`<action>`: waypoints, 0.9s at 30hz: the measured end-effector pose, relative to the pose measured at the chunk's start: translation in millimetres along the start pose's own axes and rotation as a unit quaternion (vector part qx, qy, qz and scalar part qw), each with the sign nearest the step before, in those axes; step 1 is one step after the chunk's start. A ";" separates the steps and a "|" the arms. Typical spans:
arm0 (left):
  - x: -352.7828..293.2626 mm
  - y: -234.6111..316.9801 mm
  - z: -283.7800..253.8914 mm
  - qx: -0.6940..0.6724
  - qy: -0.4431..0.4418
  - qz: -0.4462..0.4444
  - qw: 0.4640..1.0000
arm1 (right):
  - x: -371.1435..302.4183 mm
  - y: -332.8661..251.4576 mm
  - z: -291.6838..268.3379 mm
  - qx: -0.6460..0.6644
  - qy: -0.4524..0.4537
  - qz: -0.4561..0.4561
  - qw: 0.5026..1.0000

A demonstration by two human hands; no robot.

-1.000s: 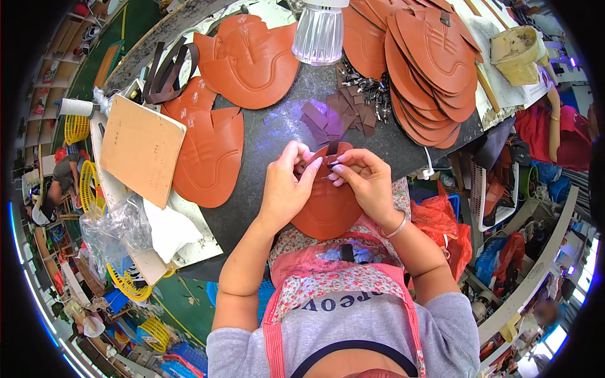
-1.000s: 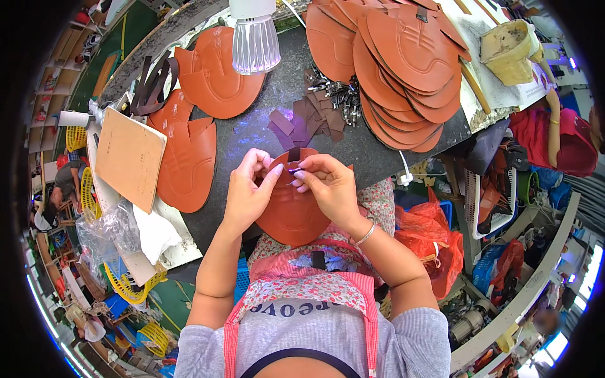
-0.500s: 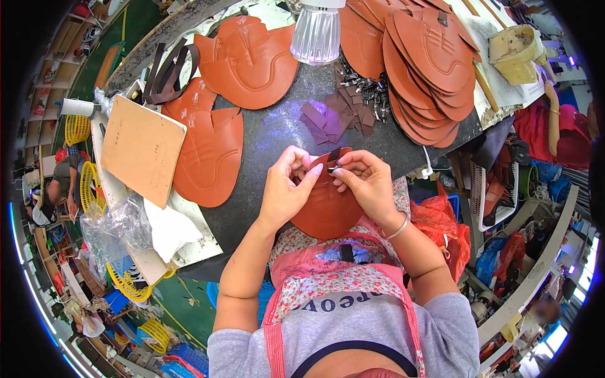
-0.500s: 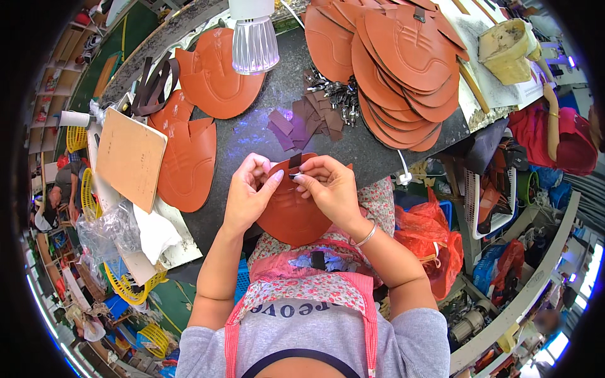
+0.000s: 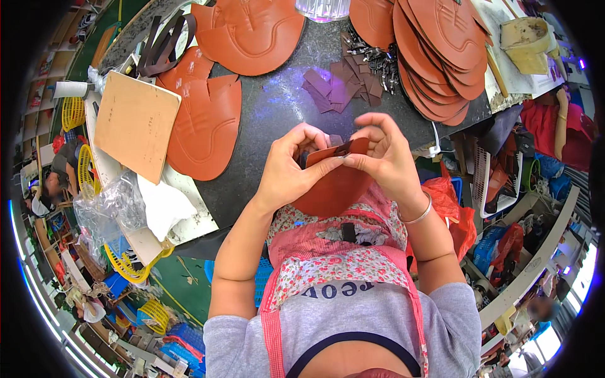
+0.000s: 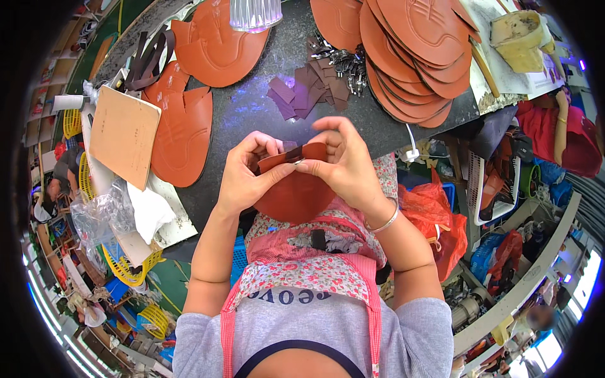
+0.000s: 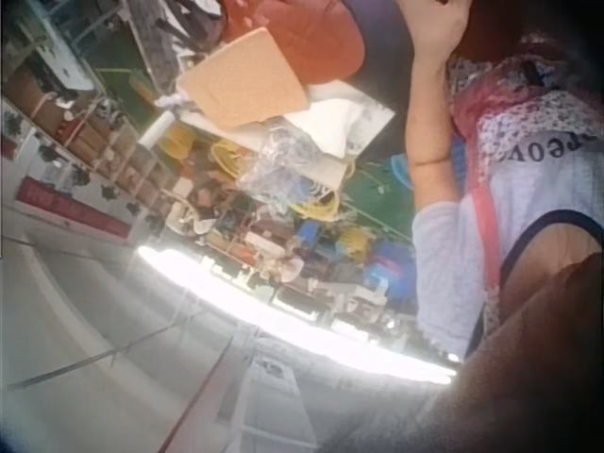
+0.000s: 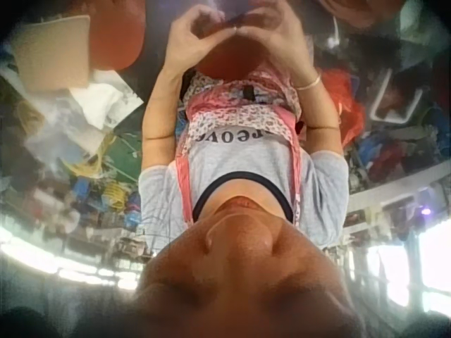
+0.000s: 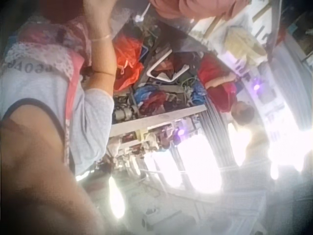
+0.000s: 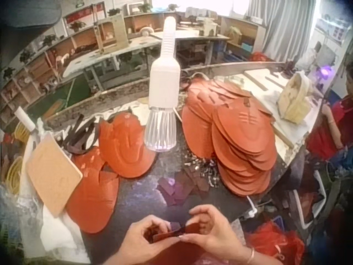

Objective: The person attaches small tabs to leather shoe upper cutouts by hand, hands an assembled piece to a coworker, and attaches tabs to additional shoe pieces on the workbench.

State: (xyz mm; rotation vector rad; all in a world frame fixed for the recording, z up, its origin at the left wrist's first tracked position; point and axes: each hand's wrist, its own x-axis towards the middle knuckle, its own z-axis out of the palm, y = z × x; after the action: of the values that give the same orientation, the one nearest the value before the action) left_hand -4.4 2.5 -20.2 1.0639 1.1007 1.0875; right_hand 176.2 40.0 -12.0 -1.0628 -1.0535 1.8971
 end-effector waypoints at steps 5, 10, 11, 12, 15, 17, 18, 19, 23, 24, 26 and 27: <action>-2.7 -6.3 1.5 -0.076 -0.012 0.026 0.997 | -2.9 9.1 -1.2 0.016 -0.031 0.024 0.999; -9.0 2.1 3.2 -0.097 0.049 -0.063 0.992 | -5.0 11.5 1.7 -0.001 -0.011 -0.029 1.000; -9.4 3.0 3.0 -0.096 0.048 -0.063 0.992 | -5.3 11.7 1.9 -0.001 -0.011 -0.030 0.999; -10.9 4.1 2.6 -0.101 0.052 -0.088 0.990 | -6.5 12.0 2.6 0.015 -0.006 -0.026 1.000; -8.6 13.7 2.7 -0.127 0.060 -0.135 0.981 | -5.0 9.1 1.1 0.075 0.008 0.024 0.997; -7.2 15.3 3.3 -0.147 0.066 -0.156 0.974 | -2.6 7.5 -1.6 0.120 0.017 0.070 0.990; -6.3 13.8 4.0 -0.186 0.073 -0.164 0.966 | -0.6 7.4 -3.2 0.161 0.006 0.087 0.983; -5.5 12.6 4.6 -0.224 0.080 -0.172 0.956 | 0.9 6.8 -4.7 0.202 -0.005 0.104 0.974; -2.8 9.5 4.1 -0.254 0.105 -0.173 0.946 | 4.0 0.3 -7.3 0.226 -0.009 0.112 0.968; -2.8 8.8 4.1 -0.227 0.114 -0.165 0.953 | 4.6 0.5 -6.2 0.195 -0.006 0.105 0.975; -2.5 9.5 4.6 -0.201 0.124 -0.156 0.959 | 6.4 1.6 -5.3 0.162 -0.003 0.097 0.982; -1.8 11.0 5.4 -0.180 0.128 -0.155 0.963 | 8.1 3.1 -5.6 0.150 0.009 0.102 0.983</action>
State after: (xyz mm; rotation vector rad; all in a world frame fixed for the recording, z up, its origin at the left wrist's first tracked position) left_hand -0.6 1.8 -8.4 0.4534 1.1720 1.1342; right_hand 177.3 47.4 -19.2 -1.0403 -0.6401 2.1230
